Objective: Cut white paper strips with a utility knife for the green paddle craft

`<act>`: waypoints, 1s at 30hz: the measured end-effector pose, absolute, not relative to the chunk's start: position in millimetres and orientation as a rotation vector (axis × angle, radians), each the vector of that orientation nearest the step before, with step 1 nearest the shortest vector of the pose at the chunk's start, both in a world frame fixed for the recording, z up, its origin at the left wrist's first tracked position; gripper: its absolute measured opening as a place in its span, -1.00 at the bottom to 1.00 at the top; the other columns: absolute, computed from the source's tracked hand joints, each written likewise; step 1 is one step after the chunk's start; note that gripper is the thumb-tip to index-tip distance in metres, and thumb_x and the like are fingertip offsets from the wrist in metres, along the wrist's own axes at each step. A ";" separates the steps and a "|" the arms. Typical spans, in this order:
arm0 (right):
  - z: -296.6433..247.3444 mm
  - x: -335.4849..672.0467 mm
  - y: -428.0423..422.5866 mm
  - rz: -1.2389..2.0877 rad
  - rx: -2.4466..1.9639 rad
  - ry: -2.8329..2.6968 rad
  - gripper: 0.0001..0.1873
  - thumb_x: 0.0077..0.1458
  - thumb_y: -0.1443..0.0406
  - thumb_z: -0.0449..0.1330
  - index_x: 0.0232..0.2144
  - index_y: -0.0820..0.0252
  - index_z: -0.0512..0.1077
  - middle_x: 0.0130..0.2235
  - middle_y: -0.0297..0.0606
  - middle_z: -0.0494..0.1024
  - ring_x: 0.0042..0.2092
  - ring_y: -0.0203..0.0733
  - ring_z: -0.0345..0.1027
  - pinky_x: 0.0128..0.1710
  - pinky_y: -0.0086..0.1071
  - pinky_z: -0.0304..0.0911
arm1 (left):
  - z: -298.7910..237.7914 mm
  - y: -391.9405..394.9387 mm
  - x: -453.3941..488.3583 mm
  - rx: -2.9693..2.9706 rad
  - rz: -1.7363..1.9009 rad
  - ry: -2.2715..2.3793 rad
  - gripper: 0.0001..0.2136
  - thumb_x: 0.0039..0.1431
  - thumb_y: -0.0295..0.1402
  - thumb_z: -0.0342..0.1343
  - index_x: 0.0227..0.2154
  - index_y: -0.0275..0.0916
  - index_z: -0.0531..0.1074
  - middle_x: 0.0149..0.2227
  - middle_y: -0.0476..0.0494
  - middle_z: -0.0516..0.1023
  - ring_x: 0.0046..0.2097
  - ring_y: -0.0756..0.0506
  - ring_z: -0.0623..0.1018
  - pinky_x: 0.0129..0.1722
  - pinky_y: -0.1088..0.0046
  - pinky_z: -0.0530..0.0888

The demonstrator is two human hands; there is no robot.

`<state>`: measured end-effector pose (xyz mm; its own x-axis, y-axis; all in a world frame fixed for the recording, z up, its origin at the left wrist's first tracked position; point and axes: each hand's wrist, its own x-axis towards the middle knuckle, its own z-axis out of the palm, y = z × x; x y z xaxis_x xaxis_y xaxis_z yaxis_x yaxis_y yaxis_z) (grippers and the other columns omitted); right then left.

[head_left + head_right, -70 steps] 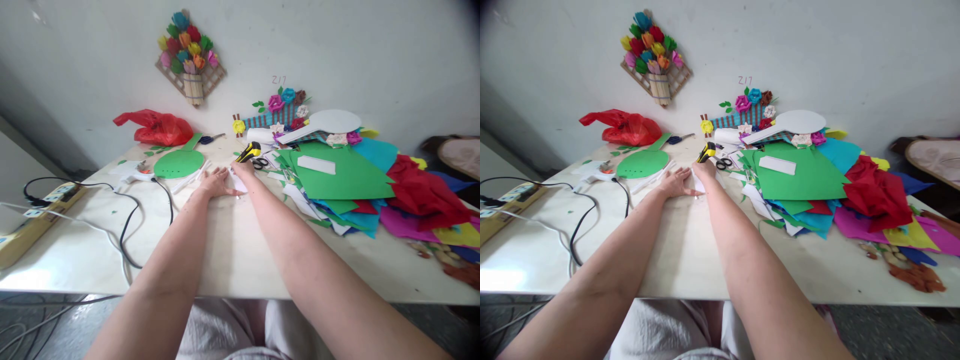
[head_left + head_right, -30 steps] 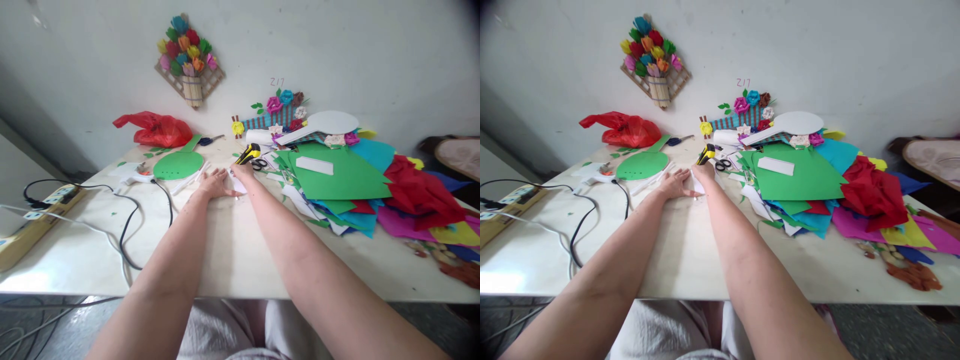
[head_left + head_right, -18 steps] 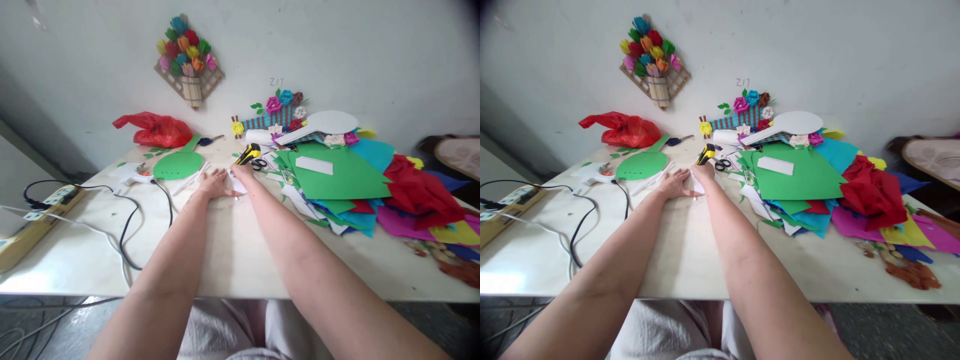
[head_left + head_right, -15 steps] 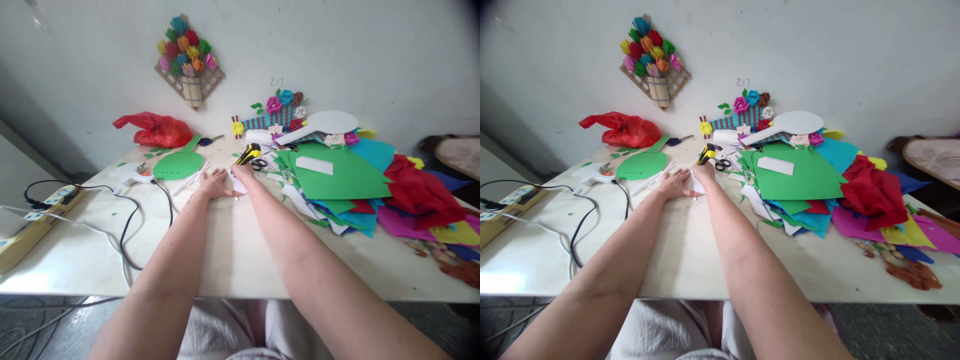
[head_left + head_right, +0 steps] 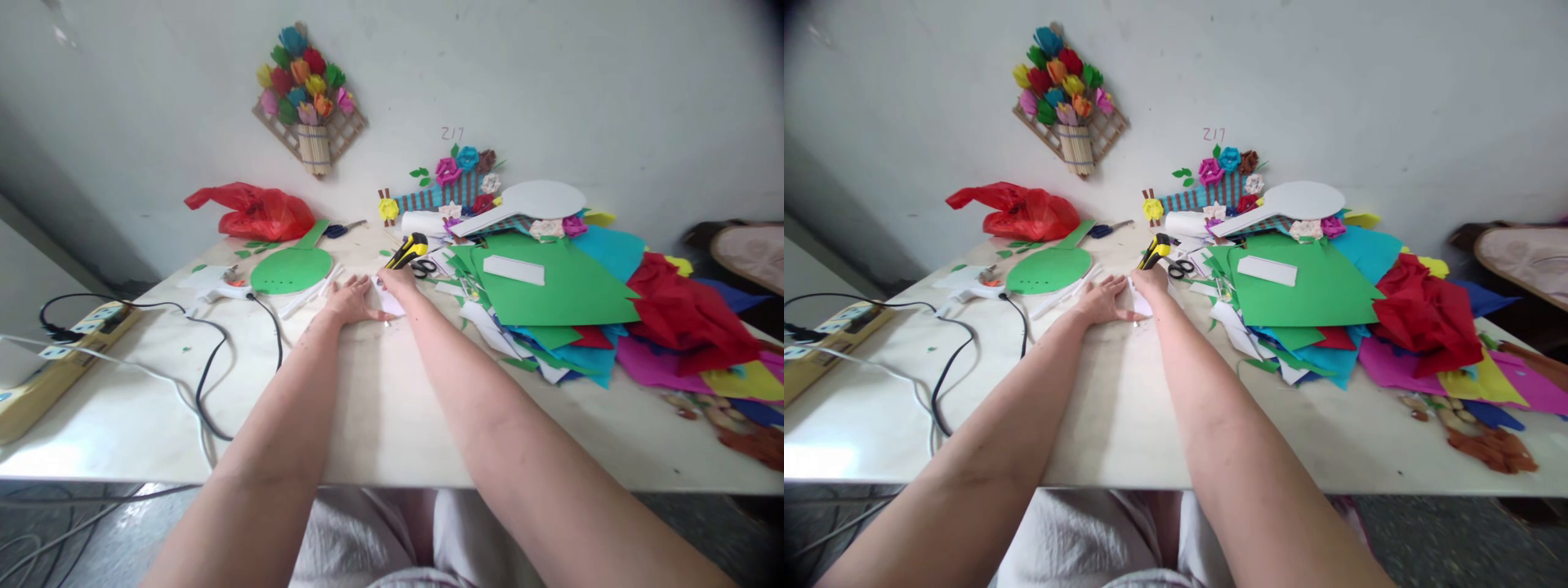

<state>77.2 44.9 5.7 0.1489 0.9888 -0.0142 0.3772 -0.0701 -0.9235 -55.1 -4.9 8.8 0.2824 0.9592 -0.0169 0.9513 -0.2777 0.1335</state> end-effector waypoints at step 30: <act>15.9 79.0 32.8 0.995 -1.559 -1.328 -0.90 -0.14 0.40 0.17 -0.62 0.17 0.35 -0.66 -0.30 0.37 -0.52 -0.17 0.39 -0.46 -0.38 0.31 | 11.0 -7.9 -53.2 2.412 0.116 1.825 0.01 -0.13 0.38 0.09 0.35 -0.04 0.09 0.44 -0.20 0.02 0.42 -0.40 -0.01 0.33 -0.15 -0.10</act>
